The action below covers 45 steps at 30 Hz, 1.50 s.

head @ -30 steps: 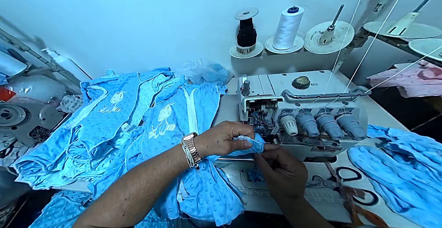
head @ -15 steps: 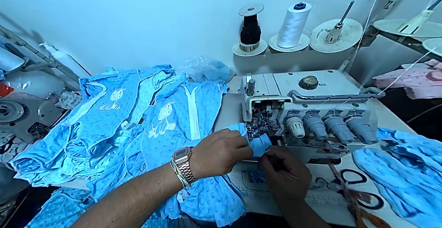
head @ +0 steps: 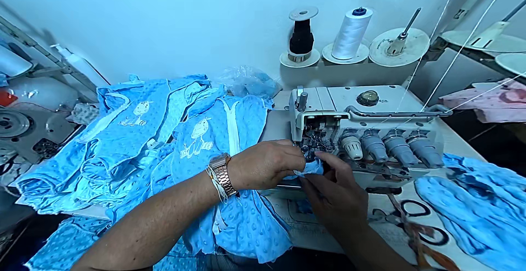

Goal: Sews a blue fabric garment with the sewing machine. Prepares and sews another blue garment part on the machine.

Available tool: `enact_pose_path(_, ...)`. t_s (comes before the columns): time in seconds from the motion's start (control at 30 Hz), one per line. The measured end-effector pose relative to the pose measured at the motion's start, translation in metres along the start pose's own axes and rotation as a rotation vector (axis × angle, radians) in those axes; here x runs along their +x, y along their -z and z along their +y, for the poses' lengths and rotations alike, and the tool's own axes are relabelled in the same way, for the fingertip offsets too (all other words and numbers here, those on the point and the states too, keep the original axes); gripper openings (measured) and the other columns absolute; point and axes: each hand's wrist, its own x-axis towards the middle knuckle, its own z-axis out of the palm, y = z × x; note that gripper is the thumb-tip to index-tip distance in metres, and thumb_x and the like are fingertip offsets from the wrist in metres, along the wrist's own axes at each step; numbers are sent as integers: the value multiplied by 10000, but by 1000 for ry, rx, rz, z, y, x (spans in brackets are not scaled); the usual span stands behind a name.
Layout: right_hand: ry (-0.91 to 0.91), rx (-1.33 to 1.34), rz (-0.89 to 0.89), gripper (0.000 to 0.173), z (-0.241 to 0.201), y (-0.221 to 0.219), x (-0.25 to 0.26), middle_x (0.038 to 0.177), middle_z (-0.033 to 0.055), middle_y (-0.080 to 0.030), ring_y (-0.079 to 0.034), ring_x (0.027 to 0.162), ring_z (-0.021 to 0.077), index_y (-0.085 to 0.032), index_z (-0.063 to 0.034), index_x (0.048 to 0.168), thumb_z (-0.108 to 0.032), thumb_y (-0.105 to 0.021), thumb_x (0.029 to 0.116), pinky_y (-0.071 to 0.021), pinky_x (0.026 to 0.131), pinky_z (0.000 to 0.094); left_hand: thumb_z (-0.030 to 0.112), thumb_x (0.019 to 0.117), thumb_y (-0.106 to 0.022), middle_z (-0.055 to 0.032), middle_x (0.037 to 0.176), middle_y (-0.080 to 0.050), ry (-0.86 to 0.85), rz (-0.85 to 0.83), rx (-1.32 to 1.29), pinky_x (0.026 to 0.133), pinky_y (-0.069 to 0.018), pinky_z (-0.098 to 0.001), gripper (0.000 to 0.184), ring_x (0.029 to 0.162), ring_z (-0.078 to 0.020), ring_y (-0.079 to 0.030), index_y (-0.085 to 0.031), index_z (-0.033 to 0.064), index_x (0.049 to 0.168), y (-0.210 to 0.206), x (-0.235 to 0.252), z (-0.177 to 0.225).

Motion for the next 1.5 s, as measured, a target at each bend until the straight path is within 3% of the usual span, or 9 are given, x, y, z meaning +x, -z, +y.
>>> enact_pose_path(0.1,23,115,-106,212,11,4,5,1252,115,-684,-634,693,73,-709,-87,747,-190,-643,921,-515,558,220,-29,928,-567,-118,933,-729,-3,-29,-24,807,-539,-333,173,907,-219,-677,-738,-22,960,1,2,1)
enact_pose_path(0.27,-26,173,-128,171,15,7,7,906,36,-638,-534,611,10,-702,-79,802,-179,-617,911,-443,502,147,22,982,-574,-104,856,-683,46,20,-123,809,-528,-320,147,871,-192,-655,-707,-22,937,-7,1,-7)
enact_pose_path(0.43,105,97,-31,197,15,8,0,856,103,-714,-595,588,87,-638,-46,735,-112,-614,919,-455,498,186,21,977,-560,-100,836,-655,63,122,-111,786,-528,-326,153,843,-191,-635,-684,-23,898,-24,-3,-3)
enact_pose_path(0.7,324,0,-105,177,27,23,-1,923,104,-761,-701,692,178,-582,-108,848,-116,-531,1016,-521,571,267,-5,907,-557,-55,794,-651,11,156,271,653,-504,-329,160,771,-202,-634,-700,60,874,-43,-11,16)
enact_pose_path(1.1,173,-130,26,224,24,9,-6,861,113,-768,-701,636,187,-586,-68,756,-104,-580,976,-530,549,279,15,904,-604,-55,765,-662,24,245,508,589,-484,-314,134,709,-199,-632,-710,59,834,-53,-6,19)
enact_pose_path(1.23,20,-106,-63,153,9,19,1,743,91,-675,-579,521,167,-685,-29,894,-114,-559,901,-452,444,285,17,859,-642,-57,800,-673,133,176,470,586,-497,-347,111,730,-213,-649,-727,70,813,-33,3,22)
enact_pose_path(1.33,-37,58,-114,236,5,23,7,1091,105,-671,-560,617,102,-618,-71,1124,-192,-614,921,-444,484,220,43,871,-664,-69,784,-659,136,100,362,617,-519,-356,91,754,-226,-651,-728,54,808,-18,9,18)
enact_pose_path(1.4,-9,90,-138,291,8,17,9,1178,117,-653,-580,629,109,-599,-81,1199,-224,-643,949,-463,482,226,65,893,-665,-69,785,-652,125,64,314,633,-527,-353,100,773,-225,-652,-731,49,819,-14,13,16)
enact_pose_path(1.5,22,44,-94,199,13,9,10,863,82,-652,-526,522,129,-625,-56,1113,-200,-585,981,-428,441,252,64,898,-671,-71,779,-644,124,50,291,646,-524,-345,97,777,-221,-644,-736,42,830,-12,17,17)
